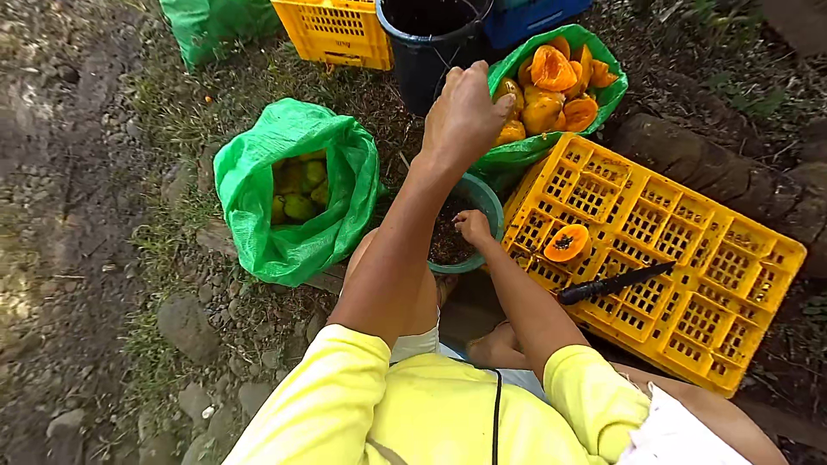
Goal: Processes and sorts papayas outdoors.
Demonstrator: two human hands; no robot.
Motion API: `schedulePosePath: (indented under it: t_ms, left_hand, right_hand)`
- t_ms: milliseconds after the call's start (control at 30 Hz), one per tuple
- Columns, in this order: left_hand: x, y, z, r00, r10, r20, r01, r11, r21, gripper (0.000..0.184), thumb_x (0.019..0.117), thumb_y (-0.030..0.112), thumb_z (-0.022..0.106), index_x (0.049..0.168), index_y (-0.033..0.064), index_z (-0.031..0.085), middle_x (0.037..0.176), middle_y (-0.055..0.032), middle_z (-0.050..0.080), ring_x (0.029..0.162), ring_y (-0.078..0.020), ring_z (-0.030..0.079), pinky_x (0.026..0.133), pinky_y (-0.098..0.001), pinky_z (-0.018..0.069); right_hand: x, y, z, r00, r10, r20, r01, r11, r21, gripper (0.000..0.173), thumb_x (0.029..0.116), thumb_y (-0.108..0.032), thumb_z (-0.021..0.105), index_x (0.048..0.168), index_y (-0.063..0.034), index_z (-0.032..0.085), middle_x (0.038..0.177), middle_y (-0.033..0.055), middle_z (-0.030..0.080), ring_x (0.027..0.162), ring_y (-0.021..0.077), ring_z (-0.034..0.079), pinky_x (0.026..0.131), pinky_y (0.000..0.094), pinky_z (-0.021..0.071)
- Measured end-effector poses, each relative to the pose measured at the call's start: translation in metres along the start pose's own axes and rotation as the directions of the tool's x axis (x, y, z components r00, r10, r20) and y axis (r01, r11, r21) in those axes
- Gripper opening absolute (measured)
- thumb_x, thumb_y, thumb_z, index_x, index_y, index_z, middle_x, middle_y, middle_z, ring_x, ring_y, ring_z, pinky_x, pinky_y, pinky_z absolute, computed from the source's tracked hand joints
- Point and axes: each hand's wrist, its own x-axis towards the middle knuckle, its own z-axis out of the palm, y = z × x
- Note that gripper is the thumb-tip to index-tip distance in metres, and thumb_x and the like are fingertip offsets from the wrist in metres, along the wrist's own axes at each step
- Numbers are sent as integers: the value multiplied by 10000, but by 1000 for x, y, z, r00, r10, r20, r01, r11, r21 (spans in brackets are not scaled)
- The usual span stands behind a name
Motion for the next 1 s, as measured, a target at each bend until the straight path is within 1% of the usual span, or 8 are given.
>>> schedulePosePath:
  t_ms: [133, 267, 367, 567, 700, 800, 900, 1000]
  left_hand:
    - [-7, 6, -1, 1000, 24, 1, -24, 1000, -3, 512, 1026, 297, 608, 1447, 20, 515, 1357, -196, 556, 1139, -300, 614, 959, -484, 512]
    - [-4, 3, 0, 999, 33, 14, -33, 999, 10, 518, 1032, 309, 598, 1454, 22, 509, 1364, -196, 551, 1151, -304, 610, 968, -481, 505]
    - [0, 1, -1, 999, 37, -6, -36, 998, 57, 521, 1027, 321, 603, 1447, 26, 518, 1410, -194, 542, 1261, -309, 580, 1032, -492, 487]
    - [0, 4, 2, 999, 54, 8, -54, 997, 57, 510, 1024, 323, 609, 1431, 26, 532, 1392, -183, 551, 1236, -294, 591, 1007, -477, 498]
    - [-3, 7, 3, 999, 54, 3, -54, 997, 58, 508, 1024, 332, 609, 1430, 36, 537, 1395, -178, 551, 1222, -289, 599, 994, -472, 505]
    - [-6, 10, 4, 998, 60, 16, -61, 997, 56, 511, 1023, 331, 615, 1434, 38, 536, 1403, -174, 548, 1207, -287, 609, 991, -476, 511]
    - [-7, 8, 1, 998, 56, 28, -58, 997, 53, 510, 1029, 330, 610, 1441, 41, 529, 1378, -175, 556, 1117, -277, 626, 937, -457, 521]
    - [-7, 6, -1, 999, 40, -1, -39, 995, 95, 523, 1029, 345, 605, 1443, 36, 526, 1376, -180, 555, 1152, -288, 621, 960, -465, 515]
  right_hand:
    - [5, 5, 31, 984, 65, 163, -26, 972, -234, 530, 981, -170, 691, 1453, 11, 534, 1512, 317, 450, 1351, 493, 501, 1079, 642, 446]
    - [-6, 0, 41, 938, 14, 346, 99, 947, -307, 368, 975, -104, 650, 1330, -7, 646, 1354, 266, 619, 1290, 430, 581, 1062, 619, 463]
    - [-13, -3, 21, 982, -100, 162, 119, 987, -111, 283, 1002, -51, 596, 1273, 4, 657, 1308, 285, 593, 1242, 438, 588, 1035, 594, 488]
    - [6, 2, -3, 991, -55, 123, 74, 985, -154, 239, 1026, -148, 605, 1211, -54, 722, 1206, 227, 700, 1190, 408, 645, 1022, 613, 483]
    - [38, 0, 21, 993, -86, 75, 95, 987, -127, 297, 1041, -114, 531, 1286, -82, 697, 1318, 228, 659, 1266, 415, 607, 1056, 620, 468]
    - [34, -10, 50, 979, -4, 203, 56, 966, -251, 450, 1006, -177, 635, 1428, -31, 581, 1492, 281, 499, 1322, 467, 542, 1068, 650, 449]
    - [18, -16, 68, 927, 41, 373, 122, 908, -402, 344, 948, -126, 653, 1261, 17, 662, 1352, 257, 623, 1268, 429, 600, 1017, 652, 486]
    - [-11, -36, 28, 915, -34, 403, 150, 954, -259, 276, 948, -62, 654, 1213, 4, 698, 1255, 260, 667, 1224, 432, 618, 1014, 635, 478]
